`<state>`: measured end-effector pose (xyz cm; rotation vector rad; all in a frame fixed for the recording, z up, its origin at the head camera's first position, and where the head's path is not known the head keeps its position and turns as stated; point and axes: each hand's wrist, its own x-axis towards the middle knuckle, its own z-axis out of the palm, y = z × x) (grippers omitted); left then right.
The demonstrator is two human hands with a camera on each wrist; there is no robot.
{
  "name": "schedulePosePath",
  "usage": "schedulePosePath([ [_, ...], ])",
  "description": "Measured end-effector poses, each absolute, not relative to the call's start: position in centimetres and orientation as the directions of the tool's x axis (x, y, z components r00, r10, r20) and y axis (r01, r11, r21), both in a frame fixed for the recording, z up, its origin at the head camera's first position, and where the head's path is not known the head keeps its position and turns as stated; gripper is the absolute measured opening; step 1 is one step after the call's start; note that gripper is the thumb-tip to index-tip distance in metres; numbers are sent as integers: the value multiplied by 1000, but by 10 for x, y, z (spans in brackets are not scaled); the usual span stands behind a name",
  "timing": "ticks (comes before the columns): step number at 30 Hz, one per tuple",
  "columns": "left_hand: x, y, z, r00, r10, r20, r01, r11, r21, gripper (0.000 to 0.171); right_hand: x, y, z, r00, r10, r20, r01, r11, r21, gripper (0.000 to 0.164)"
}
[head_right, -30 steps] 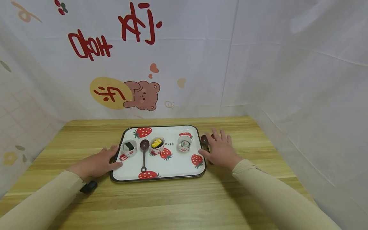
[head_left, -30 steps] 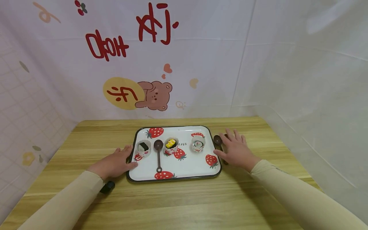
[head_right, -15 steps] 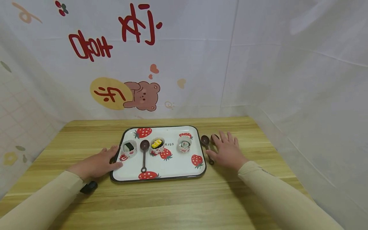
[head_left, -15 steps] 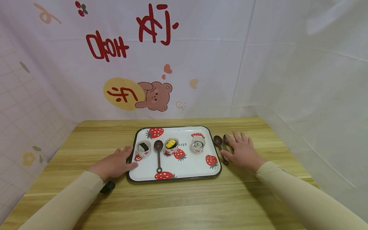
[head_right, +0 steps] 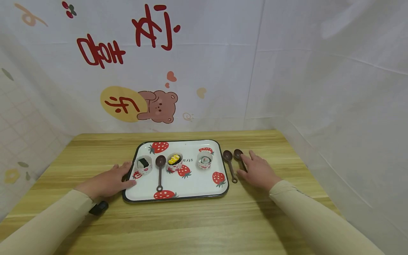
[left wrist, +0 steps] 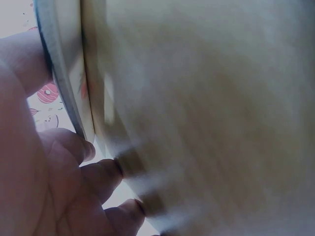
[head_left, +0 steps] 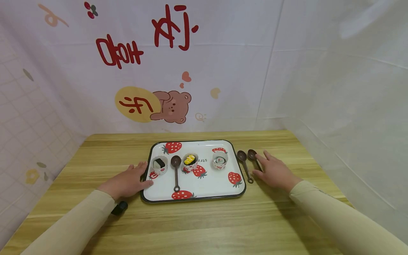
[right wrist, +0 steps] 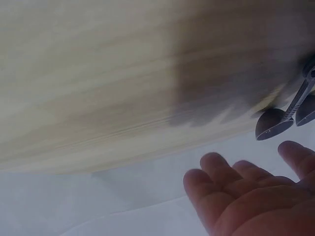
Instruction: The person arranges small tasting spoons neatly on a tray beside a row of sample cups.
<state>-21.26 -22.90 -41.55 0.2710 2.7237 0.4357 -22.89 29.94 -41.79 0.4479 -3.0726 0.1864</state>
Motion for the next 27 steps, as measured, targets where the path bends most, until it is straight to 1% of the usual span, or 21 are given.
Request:
schedulePosePath([
  [10, -211, -228, -413, -915, 246, -320, 134, 933, 334, 100, -227, 306, -419, -949, -310, 51, -314, 946, -82, 60],
  [22, -213, -229, -416, -916, 238, -324, 130, 938, 321, 103, -231, 308, -422, -950, -311, -16, -306, 943, -127, 55],
  [27, -213, -229, -416, -916, 240, -322, 130, 936, 326, 103, -230, 310, -421, -950, -311, -24, -304, 942, -145, 47],
])
